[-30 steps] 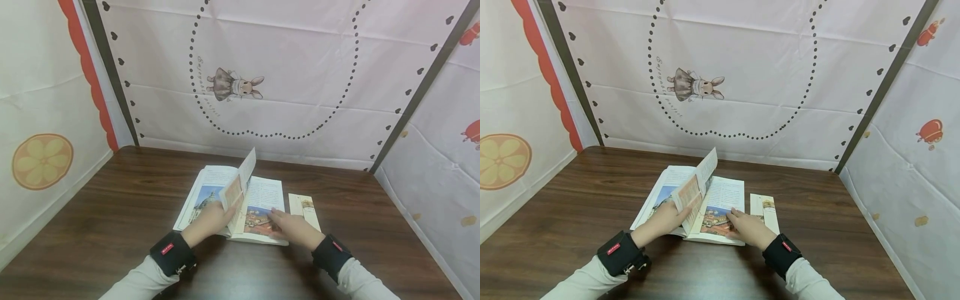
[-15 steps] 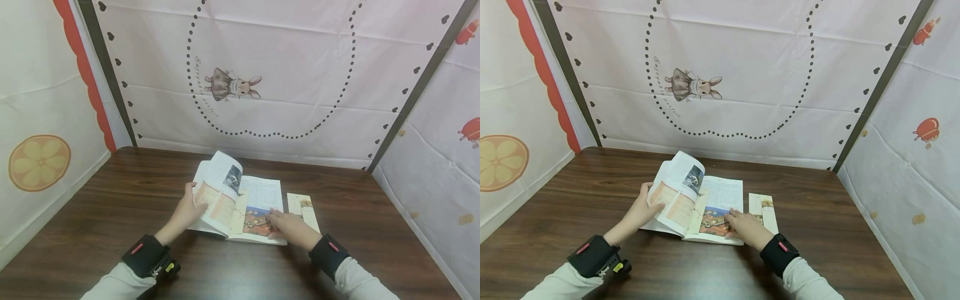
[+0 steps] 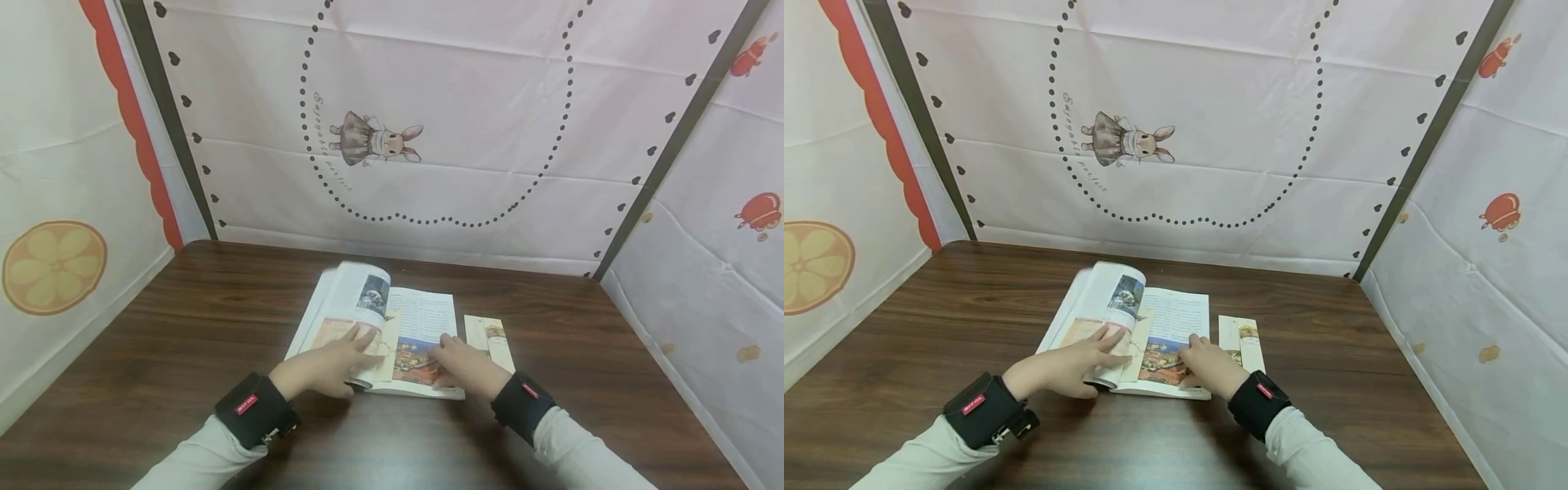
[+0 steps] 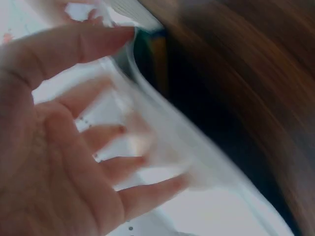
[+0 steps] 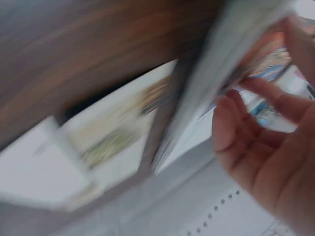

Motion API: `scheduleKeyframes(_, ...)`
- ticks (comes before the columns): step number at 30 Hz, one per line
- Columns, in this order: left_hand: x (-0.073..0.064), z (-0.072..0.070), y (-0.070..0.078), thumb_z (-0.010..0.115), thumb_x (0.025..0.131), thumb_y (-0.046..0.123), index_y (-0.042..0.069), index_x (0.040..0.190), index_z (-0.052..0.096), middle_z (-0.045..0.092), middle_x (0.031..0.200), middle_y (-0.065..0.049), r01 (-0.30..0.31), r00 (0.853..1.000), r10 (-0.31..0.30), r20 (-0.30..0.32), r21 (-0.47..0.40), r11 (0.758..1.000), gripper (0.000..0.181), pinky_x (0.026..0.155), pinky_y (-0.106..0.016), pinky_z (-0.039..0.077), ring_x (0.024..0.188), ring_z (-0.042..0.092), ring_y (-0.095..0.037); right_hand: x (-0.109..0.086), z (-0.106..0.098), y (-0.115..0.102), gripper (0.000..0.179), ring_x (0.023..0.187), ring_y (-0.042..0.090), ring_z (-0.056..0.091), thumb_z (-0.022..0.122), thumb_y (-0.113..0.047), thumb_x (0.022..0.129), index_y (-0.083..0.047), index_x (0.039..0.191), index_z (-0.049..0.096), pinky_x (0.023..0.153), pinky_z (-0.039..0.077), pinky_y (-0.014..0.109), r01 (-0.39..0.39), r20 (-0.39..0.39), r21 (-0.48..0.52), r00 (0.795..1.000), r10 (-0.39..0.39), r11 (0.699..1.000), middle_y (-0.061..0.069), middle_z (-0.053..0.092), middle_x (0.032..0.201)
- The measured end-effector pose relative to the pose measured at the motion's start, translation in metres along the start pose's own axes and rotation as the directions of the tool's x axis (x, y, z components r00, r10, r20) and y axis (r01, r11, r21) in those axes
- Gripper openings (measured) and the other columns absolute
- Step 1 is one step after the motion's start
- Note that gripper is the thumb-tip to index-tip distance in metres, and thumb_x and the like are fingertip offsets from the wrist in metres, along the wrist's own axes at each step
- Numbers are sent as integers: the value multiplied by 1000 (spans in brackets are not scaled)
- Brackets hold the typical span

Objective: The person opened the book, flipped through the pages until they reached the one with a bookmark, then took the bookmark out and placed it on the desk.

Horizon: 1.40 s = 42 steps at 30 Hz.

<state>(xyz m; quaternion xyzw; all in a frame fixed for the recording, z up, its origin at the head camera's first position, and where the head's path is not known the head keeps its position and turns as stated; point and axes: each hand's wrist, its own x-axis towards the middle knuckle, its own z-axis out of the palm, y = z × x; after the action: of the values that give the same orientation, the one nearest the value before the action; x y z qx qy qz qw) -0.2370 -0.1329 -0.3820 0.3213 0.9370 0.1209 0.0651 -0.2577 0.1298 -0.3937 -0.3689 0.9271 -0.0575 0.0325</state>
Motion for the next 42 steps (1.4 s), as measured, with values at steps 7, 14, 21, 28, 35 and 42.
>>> scheduleKeyframes(7, 5, 5, 6, 85, 55, 2, -7, 134, 46, 44, 143, -20, 64, 997, -65, -49, -39, 997, 88, 108, -41, 36, 132, 43, -33, 27, -2, -12, 31, 65, 15, 58, 67, -16, 86, 1, 108, 55, 60, 48, 28, -215, 141, 413, 975, 172, 885, 11, 65, 85)
scheduleKeyframes(14, 7, 14, 4, 84, 55, 2, -5, 126, 54, 54, 134, -19, 57, 990, -53, -134, 27, 998, 77, 105, -41, 40, 125, 50, -33, 50, 8, -22, 24, 54, 12, 55, 48, -21, 96, 2, 97, 56, 50, 47, 26, -307, 90, 659, 938, 334, 686, 9, 62, 71)
scheduleKeyframes(21, 11, 19, 6, 84, 62, 14, 0, 129, 53, 54, 135, -13, 64, 989, -44, -140, 137, 989, 76, 99, -43, 46, 123, 52, -34, 56, 17, -18, 21, 47, 8, 54, 52, -10, 93, 5, 82, 60, 48, 50, 23, -292, 113, 814, 927, 357, 502, 3, 58, 57)
scheduleKeyframes(28, 11, 13, 12, 82, 64, 11, -1, 128, 55, 56, 133, -12, 79, 990, -56, -131, 178, 981, 71, 93, -45, 49, 117, 54, -34, 38, 11, 2, 18, 53, 8, 59, 48, -11, 96, 3, 89, 56, 55, 54, 24, -321, 158, 878, 895, 418, 356, 1, 59, 63)
scheduleKeyframes(35, 8, 10, 16, 83, 64, 13, -3, 130, 52, 52, 138, -15, 144, 988, -129, -88, 198, 969, 75, 94, -49, 47, 121, 50, -37, 0, -10, 51, 22, 52, 7, 53, 48, -13, 96, 8, 97, 54, 53, 48, 22, -320, 154, 814, 923, 352, 485, -2, 57, 62)
scheduleKeyframes(42, 5, 10, 17, 83, 63, 12, -4, 130, 52, 51, 137, -17, 172, 984, -158, -83, 203, 964, 75, 96, -50, 45, 121, 50, -38, -26, -17, 85, 20, 48, 8, 38, 48, -11, 96, 5, 87, 57, 48, 32, 22, -389, 229, 706, 916, 329, 591, -2, 52, 57)
